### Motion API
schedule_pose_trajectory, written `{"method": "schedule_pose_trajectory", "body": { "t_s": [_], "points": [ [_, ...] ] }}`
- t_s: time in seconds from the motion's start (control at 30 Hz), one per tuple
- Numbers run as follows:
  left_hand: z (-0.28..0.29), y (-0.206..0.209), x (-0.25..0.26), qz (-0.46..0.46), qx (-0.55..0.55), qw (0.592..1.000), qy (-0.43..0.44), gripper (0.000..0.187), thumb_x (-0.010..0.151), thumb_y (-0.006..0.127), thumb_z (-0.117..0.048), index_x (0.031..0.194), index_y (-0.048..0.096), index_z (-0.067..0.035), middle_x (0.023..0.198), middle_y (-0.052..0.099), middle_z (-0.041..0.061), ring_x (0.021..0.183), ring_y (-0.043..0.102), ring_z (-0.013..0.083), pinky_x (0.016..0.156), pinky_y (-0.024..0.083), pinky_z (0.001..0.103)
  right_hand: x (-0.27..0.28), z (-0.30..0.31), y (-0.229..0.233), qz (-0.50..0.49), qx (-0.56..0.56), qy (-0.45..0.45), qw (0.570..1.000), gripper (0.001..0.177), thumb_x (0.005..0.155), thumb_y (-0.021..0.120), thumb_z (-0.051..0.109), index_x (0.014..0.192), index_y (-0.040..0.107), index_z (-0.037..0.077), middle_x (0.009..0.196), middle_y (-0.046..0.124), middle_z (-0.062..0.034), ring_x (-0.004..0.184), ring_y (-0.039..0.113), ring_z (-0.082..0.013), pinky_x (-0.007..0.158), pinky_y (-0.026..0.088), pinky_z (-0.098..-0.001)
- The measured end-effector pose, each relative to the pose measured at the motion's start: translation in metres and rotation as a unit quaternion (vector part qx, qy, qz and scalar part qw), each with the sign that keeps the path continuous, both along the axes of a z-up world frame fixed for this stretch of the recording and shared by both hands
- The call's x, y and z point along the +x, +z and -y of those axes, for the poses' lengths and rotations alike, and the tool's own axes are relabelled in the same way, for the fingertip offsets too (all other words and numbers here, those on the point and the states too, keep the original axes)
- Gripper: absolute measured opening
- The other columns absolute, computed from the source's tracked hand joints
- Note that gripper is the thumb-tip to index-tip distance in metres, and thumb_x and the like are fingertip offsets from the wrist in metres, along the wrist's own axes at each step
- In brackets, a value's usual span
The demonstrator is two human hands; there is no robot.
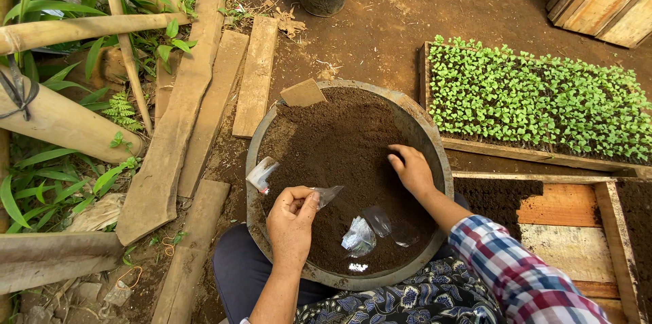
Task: The person scoops soil from a large basin, packs it into small plastic bags to form seedling pots, and places them into a wooden tray. The person repeats this process multiple times, arranging the filled pots in rows within the tray.
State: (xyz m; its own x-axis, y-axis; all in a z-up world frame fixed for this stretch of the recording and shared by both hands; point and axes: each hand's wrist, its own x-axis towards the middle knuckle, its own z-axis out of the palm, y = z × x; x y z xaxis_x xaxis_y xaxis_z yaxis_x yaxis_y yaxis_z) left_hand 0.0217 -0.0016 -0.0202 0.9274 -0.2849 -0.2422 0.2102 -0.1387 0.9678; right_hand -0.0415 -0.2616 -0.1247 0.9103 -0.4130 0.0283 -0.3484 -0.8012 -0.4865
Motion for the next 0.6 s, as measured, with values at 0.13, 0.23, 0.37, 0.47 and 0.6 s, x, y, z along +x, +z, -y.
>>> {"method": "schedule_pose_trajectory", "body": {
  "t_s": [0.13, 0.23, 0.37, 0.47, 0.6],
  "points": [
    [0.000, 0.002, -0.001, -0.032, -0.024, 0.999, 0.014, 0.006, 0.075, 0.063, -0.006, 0.078, 0.059, -0.008, 0.073, 0.061, 0.003, 0.059, 0.055, 0.0112, 0.054, 0.047, 0.024, 0.016, -0.059, 0.015, -0.025, 0.303, -0.294, 0.906, 0.040, 0.087, 0.041, 0.032, 0.125, 0.046, 0.024, 0.128, 0.047, -0.0071, 0.115, 0.045, -0.0241, 0.095, 0.037, -0.0391],
    [0.003, 0.013, 0.001, -0.036, 0.030, 0.999, -0.004, 0.007, 0.075, 0.057, -0.004, 0.079, 0.061, -0.009, 0.084, 0.058, 0.001, 0.055, 0.057, 0.0120, 0.052, 0.047, 0.023, 0.043, -0.095, 0.035, 0.018, 0.524, -0.363, 0.771, 0.041, 0.086, 0.038, 0.034, 0.125, 0.045, 0.026, 0.129, 0.046, -0.0060, 0.115, 0.044, -0.0230, 0.095, 0.038, -0.0370],
    [0.004, 0.019, 0.002, -0.019, 0.083, 0.992, -0.095, 0.026, 0.077, 0.046, -0.005, 0.090, 0.068, -0.011, 0.100, 0.060, -0.003, 0.063, 0.067, 0.0126, 0.061, 0.050, 0.021, 0.058, -0.089, 0.004, 0.090, 0.803, -0.297, 0.509, 0.041, 0.086, 0.045, 0.040, 0.101, 0.056, 0.003, 0.104, 0.059, -0.0207, 0.094, 0.056, -0.0315, 0.087, 0.045, -0.0428],
    [0.014, -0.011, 0.002, 0.055, 0.093, 0.980, -0.170, 0.026, 0.070, 0.060, -0.008, 0.095, 0.067, -0.012, 0.105, 0.057, -0.001, 0.066, 0.063, 0.0109, 0.061, 0.051, 0.021, 0.059, -0.089, 0.056, 0.133, 0.833, -0.194, 0.501, 0.034, 0.087, 0.048, 0.038, 0.089, 0.055, 0.005, 0.088, 0.059, -0.0163, 0.081, 0.057, -0.0271, 0.075, 0.049, -0.0379],
    [0.034, -0.007, 0.000, 0.089, 0.119, 0.958, -0.246, 0.026, 0.075, 0.062, -0.005, 0.100, 0.059, 0.003, 0.104, 0.053, 0.020, 0.085, 0.060, 0.0390, 0.063, 0.057, 0.043, 0.060, -0.087, 0.088, 0.147, 0.822, -0.197, 0.514, 0.056, 0.080, 0.054, 0.042, 0.119, 0.051, 0.003, 0.121, 0.050, -0.0244, 0.108, 0.051, -0.0368, 0.089, 0.041, -0.0514]
  ]
}}
